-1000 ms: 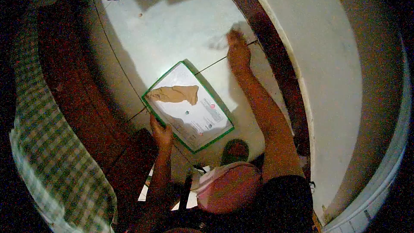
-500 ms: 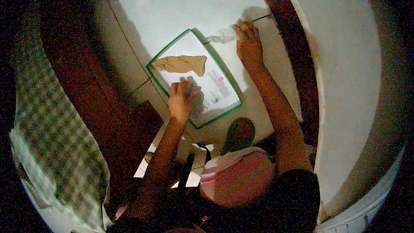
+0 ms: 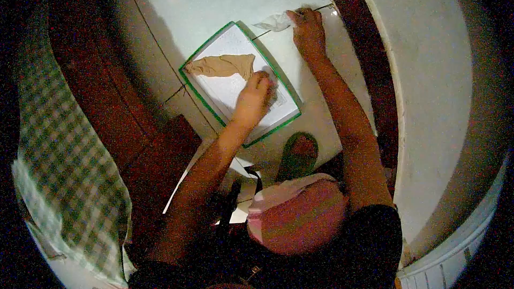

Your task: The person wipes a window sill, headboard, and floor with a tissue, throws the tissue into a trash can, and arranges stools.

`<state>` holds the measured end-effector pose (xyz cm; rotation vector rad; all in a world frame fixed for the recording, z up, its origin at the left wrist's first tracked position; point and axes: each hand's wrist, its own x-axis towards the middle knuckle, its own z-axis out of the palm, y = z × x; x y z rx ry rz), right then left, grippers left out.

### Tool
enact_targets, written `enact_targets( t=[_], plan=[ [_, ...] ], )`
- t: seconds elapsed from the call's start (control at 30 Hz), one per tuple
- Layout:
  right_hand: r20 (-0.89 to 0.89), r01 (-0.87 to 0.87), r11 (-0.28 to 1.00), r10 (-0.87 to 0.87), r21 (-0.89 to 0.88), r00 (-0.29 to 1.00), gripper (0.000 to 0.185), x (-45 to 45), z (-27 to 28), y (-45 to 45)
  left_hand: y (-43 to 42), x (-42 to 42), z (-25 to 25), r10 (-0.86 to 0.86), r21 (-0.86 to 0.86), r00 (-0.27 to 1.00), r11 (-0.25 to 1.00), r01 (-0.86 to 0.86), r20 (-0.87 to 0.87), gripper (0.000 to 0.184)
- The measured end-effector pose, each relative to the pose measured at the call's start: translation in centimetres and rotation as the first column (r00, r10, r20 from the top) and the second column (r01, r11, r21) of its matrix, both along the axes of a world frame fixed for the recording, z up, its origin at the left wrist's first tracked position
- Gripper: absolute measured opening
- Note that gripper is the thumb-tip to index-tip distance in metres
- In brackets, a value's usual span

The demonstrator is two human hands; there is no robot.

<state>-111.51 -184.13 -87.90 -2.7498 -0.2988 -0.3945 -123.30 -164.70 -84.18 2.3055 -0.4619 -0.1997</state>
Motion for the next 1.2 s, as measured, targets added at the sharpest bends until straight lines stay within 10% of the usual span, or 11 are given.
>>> enact_targets(
  t=[0.3, 0.33, 0.37, 0.47, 0.6, 0.63, 0.77, 0.8, 1.1, 1.2],
  plan=[
    [-0.297, -0.153, 0.986, 0.129, -0.06, 0.946, 0.037, -2.7, -0.7, 0.2, 1.3, -2.1, 0.6, -0.152, 0.022, 0.976, 0.987, 0.157, -0.158, 0.03],
    [-0.123, -0.093, 0.993, 0.084, -0.07, 0.989, 0.038, -1.1, -3.2, -1.8, 2.1, -1.8, 0.7, -0.141, 0.031, 0.978, 0.989, 0.148, -0.153, 0.03],
    [0.077, 0.011, 0.992, -0.001, -0.128, 0.997, 0.038, 1.2, -6.1, -3.4, 2.8, -1.6, 0.7, -0.055, -0.021, 0.996, 0.998, 0.054, -0.07, 0.026],
    [-0.104, 0.216, 0.971, -0.226, -0.105, 0.969, 0.035, 8.3, -8.3, -3.2, 4.2, 1.4, 1.7, 0.186, -0.061, 0.979, 0.981, -0.182, 0.084, 0.019],
    [0.113, -0.23, 0.928, 0.273, -0.294, 0.955, 0.039, 10.3, -2.8, 5.3, 6.2, 9.3, 1.2, 0.548, -0.103, 0.815, 0.837, -0.538, 0.187, 0.013],
    [-0.032, -0.324, 0.946, 0.323, -0.02, 0.946, 0.038, 9.7, -1.0, 6.8, 6.7, 11.6, 1.1, 0.624, -0.12, 0.77, 0.782, -0.612, 0.134, 0.014],
    [0.031, -0.108, 0.993, 0.109, -0.044, 0.994, 0.036, 13.9, -3.1, 3.8, 8.2, 21.0, 1.3, 0.62, -0.153, 0.77, 0.784, -0.602, 0.15, 0.024],
    [0.046, 0.008, 0.985, -0.017, 0.175, 0.999, 0.036, 14.0, -2.4, 3.6, 8.6, 23.4, 0.6, 0.57, -0.106, 0.789, 0.821, -0.562, 0.231, 0.025],
    [0.046, 0.043, 0.998, -0.044, 0.035, 0.998, 0.044, 13.8, -2.9, 4.0, 10.1, 33.1, -4.1, 0.301, 0.349, 0.893, 0.841, -0.414, 0.335, 0.025],
    [0.061, 0.069, 0.996, -0.072, 0.054, 0.996, 0.048, 13.8, -3.1, 4.0, 9.4, 31.1, -4.2, 0.475, 0.029, 0.869, 0.875, -0.483, 0.14, 0.021]
  ],
)
